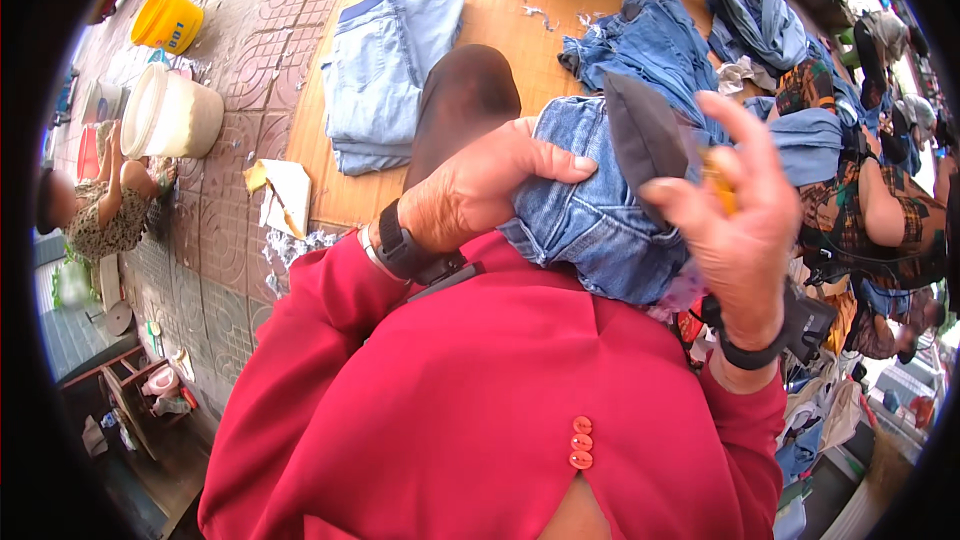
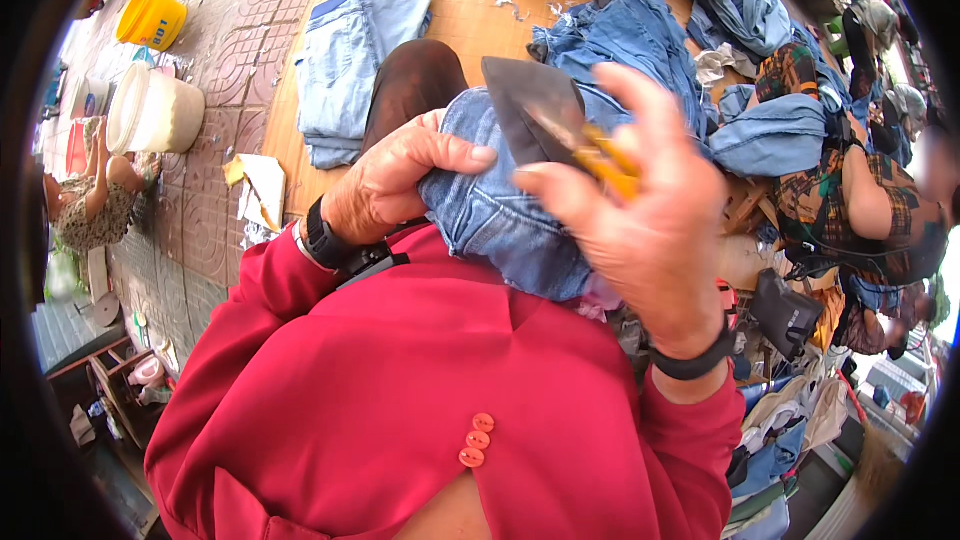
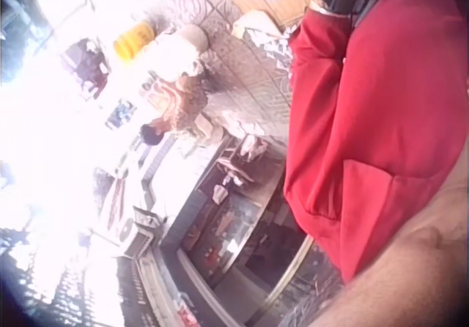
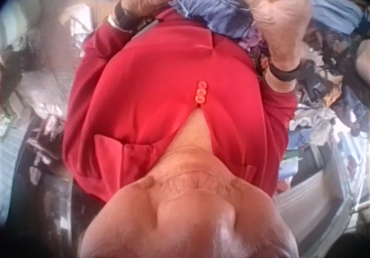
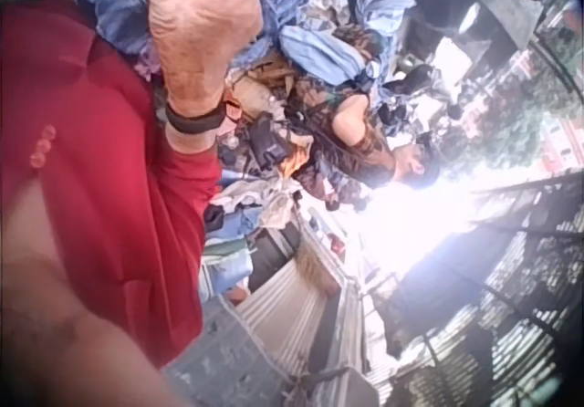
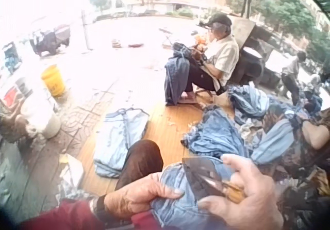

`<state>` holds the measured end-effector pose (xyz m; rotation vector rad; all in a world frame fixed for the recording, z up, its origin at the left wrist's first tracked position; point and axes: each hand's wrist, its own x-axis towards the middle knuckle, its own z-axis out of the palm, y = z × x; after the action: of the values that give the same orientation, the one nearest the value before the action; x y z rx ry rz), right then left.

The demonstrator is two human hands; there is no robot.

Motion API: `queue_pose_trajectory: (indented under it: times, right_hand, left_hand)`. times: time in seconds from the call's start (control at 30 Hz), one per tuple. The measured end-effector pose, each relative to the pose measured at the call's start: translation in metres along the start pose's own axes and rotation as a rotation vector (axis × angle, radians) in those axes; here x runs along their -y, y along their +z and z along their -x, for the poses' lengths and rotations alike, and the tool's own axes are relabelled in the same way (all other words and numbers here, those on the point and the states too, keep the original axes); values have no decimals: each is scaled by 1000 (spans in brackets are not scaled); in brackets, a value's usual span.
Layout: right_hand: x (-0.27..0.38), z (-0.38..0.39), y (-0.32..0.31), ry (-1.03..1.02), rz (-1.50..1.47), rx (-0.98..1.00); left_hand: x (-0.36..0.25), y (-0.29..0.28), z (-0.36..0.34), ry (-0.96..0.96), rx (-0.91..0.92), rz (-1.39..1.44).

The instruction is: The recorder uses scissors and a small tool to repair or modify denim jeans in an outdoor workshop setting.

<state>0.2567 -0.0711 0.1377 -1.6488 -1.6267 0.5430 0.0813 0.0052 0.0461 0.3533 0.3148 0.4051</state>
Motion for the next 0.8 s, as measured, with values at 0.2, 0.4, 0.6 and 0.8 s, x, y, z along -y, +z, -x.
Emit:
queue_pose_trajectory:
  times: [0.2,0.4,0.6,0.8]
  right_hand:
    - [-40,-5,3,237,-309,-109]
    - [-55,0,-4,442,-413,-207]
    - [-32,31,-4,27,-216,-47]
    - [-37,45,11,-219,300,238]
  left_hand:
    - [-1,7,1,64,-117,-30]
    - [-6,5,4,-4,-119,-19]
    - [-4,-9,0,-31,-98,110]
    - [-4,-21,-7,-88,-68,317]
